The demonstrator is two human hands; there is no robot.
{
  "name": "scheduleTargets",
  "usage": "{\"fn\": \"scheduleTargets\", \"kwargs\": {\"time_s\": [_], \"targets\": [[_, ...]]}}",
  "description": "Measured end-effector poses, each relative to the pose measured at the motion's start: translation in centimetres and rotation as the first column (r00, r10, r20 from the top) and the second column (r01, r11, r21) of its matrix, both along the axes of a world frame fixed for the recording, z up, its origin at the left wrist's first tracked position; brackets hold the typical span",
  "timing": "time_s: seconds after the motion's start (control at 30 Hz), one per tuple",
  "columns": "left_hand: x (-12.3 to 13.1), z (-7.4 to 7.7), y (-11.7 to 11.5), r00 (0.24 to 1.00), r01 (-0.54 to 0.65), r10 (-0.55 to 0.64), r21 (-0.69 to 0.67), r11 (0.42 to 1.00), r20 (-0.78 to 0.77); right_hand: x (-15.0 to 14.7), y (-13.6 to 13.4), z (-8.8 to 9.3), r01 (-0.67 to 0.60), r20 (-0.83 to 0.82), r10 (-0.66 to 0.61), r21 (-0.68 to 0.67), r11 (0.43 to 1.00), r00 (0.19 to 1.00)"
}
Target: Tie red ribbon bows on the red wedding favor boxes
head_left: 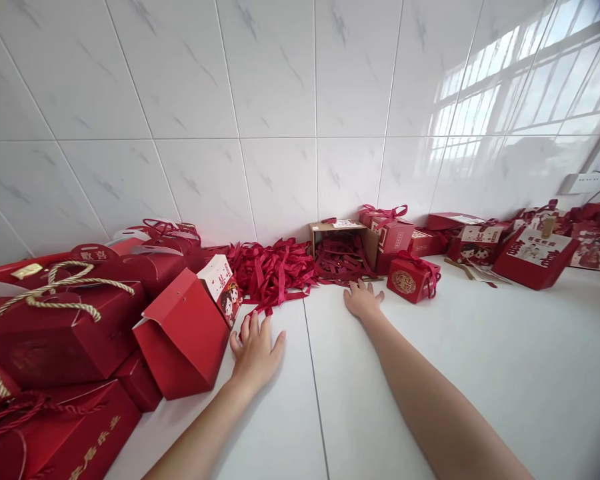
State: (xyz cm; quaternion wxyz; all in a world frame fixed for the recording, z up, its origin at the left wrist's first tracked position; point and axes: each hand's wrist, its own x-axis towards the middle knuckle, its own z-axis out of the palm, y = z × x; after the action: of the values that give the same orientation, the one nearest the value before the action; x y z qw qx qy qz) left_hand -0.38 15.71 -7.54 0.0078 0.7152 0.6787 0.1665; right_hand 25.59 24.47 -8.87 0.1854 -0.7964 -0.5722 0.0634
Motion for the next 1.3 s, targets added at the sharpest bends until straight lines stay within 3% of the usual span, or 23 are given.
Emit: {"fn": "scheduleTargets", "kwargs": {"time_s": [0.27,0.6,0.7,0.87,0.97,1.03,1.2,1.3], "targets": [[0.1,0.0,0.0,1.000,-0.006,0.006,-0.013,1.000,-0.008,-1.1,-1.5,0.9,-0.044,0.077,0.035,0.113,0.993,0.996],[0.0,0.3,-0.3,1.000,0.022,-0.022,0.005,1.000,0.015,-4.0,-2.9,0.9,-0.202,0.031,0.200,0.214,0.956,0.979],[0.1,0.4,-0.4,0.998,0.050,-0.050,0.023,0.999,0.034,-4.7,-3.0,1.1,-0.160,-0.044,0.179,0.268,0.950,0.983],[0.4,1.4,-1.4,0.994,0.080,-0.089,0.134,0.988,0.063,-5.2,-2.9,1.7,0.047,-0.217,0.029,0.337,0.940,0.976],[0.7,2.2,-2.2,0.981,0.159,-0.187,0.342,0.926,0.051,-4.6,-2.9,1.8,0.116,-0.256,-0.017,0.376,0.919,0.966],[0.9,2.3,-2.5,0.962,0.227,-0.270,0.406,0.885,0.051,-4.2,-3.0,1.8,0.126,-0.252,-0.023,0.398,0.909,0.967],[1.2,1.3,-2.6,0.850,0.472,-0.500,0.183,0.862,0.164,-3.8,-2.8,1.4,0.084,-0.197,0.003,0.430,0.899,0.980],[1.4,0.8,-2.4,0.829,0.519,-0.524,0.079,0.851,0.196,-2.9,-2.6,1.4,0.056,-0.146,0.013,0.457,0.888,0.989]]}}
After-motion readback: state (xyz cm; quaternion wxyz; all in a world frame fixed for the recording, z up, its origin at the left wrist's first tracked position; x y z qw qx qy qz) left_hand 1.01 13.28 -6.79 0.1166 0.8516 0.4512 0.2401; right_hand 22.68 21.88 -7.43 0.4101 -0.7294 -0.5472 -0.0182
